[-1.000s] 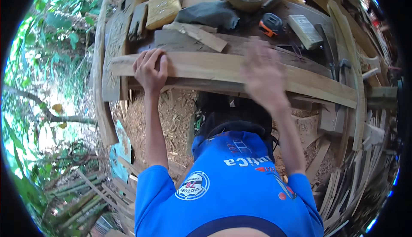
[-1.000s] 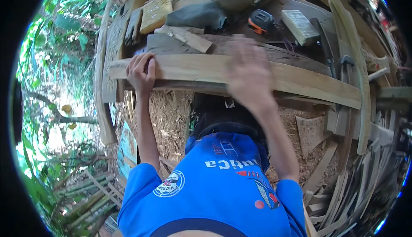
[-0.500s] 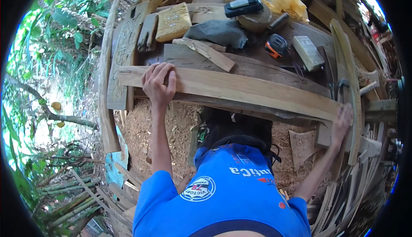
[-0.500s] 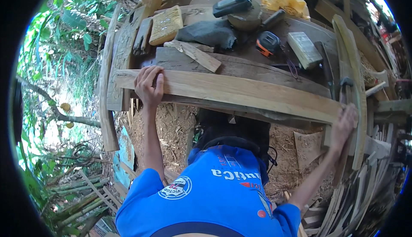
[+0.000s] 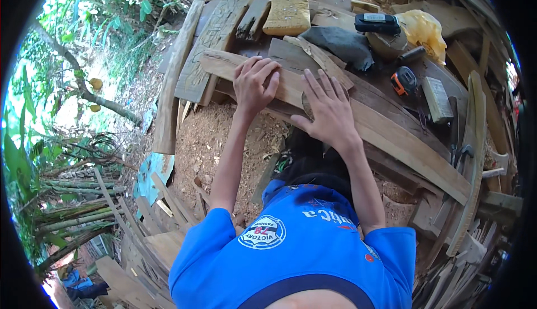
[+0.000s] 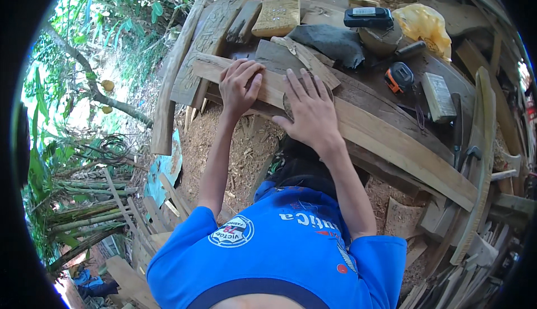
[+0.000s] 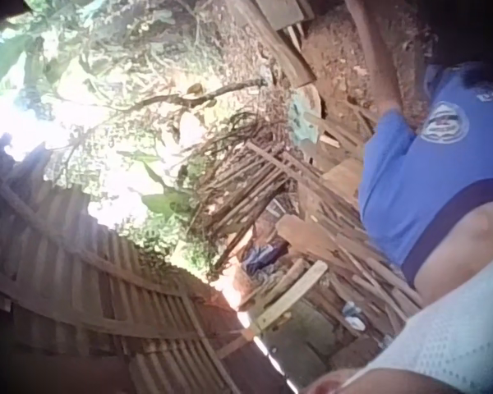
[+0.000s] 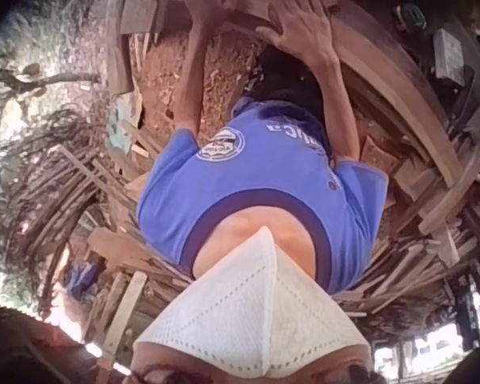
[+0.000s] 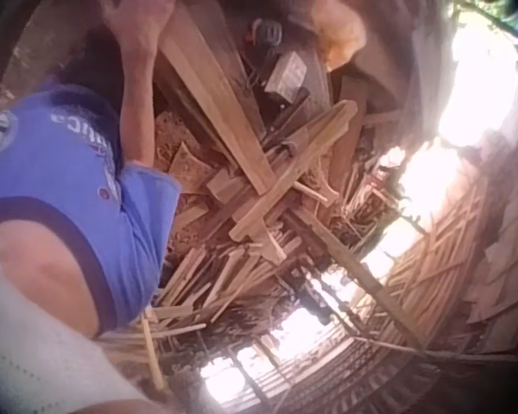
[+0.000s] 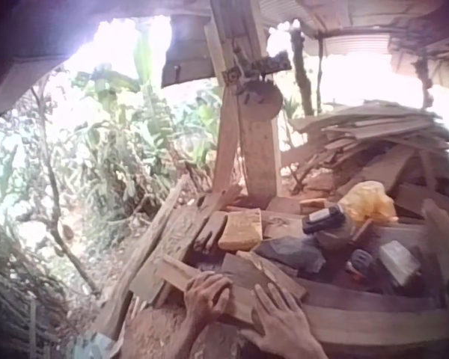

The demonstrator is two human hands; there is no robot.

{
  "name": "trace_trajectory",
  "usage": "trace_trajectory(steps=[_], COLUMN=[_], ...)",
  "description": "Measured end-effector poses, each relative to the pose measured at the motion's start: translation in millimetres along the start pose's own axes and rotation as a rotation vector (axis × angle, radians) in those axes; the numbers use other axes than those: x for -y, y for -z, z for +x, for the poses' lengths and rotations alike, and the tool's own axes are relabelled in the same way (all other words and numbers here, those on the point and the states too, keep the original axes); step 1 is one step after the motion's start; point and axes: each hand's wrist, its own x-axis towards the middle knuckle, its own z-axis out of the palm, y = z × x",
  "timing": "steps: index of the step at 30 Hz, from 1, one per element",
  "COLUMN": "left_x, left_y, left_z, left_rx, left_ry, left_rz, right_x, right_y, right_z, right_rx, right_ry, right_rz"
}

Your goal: The person measures a wooden plank with a tape measure, then smooths its surface using a sanding block and a cloth. They then use a hand plane to shave the wood and a hammer to drive a nail into a smaller piece of wood.

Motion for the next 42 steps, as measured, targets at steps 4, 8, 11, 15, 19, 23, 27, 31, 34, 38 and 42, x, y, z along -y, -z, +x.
trace_trajectory(steps=[4, 8, 11, 15, 19, 23, 27, 31, 34, 38, 42], left_x=[10, 8, 6, 0, 2, 9, 27, 124, 180, 195, 204], left_y=[3, 5, 1, 7, 4, 0, 13, 31, 28, 28, 20], left_z=[-8, -11, -7, -8, -2, -4, -1, 9, 13, 3, 8], left_rx=[-0.003, -0.025, -0.028, -0.004, -0.011, 0.026, 0.14, 0.114, 0.183, 0.32, 0.208], left_ry=[0.011, 0.06, 0.045, 0.051, -0.008, -0.048, 0.013, 0.249, 0.3, 0.141, 0.303], left_rz=[0.031, -0.02, -0.022, 0.021, 0.015, 0.008, -0.076, 0.154, 0.295, 0.264, 0.015], right_x=[-28, -129, -152, -106, -37, -13, -28, -94, -117, -77, -3], right_y=[35, 80, 101, 86, 47, -8, 12, 81, 104, 64, -29], right_z=[-63, -211, -264, -191, -59, -6, -47, -156, -193, -127, -3], right_rx=[0.032, -0.096, -0.116, 0.09, 0.157, -0.048, -0.088, -0.011, 0.025, 0.049, -0.076], right_ry=[-0.331, -0.79, -0.937, -0.758, -0.354, -0.071, -0.225, -0.645, -0.695, -0.297, 0.076], right_rz=[-0.11, -0.396, -0.494, -0.397, -0.038, 0.019, 0.044, -0.244, -0.268, -0.197, 0.01])
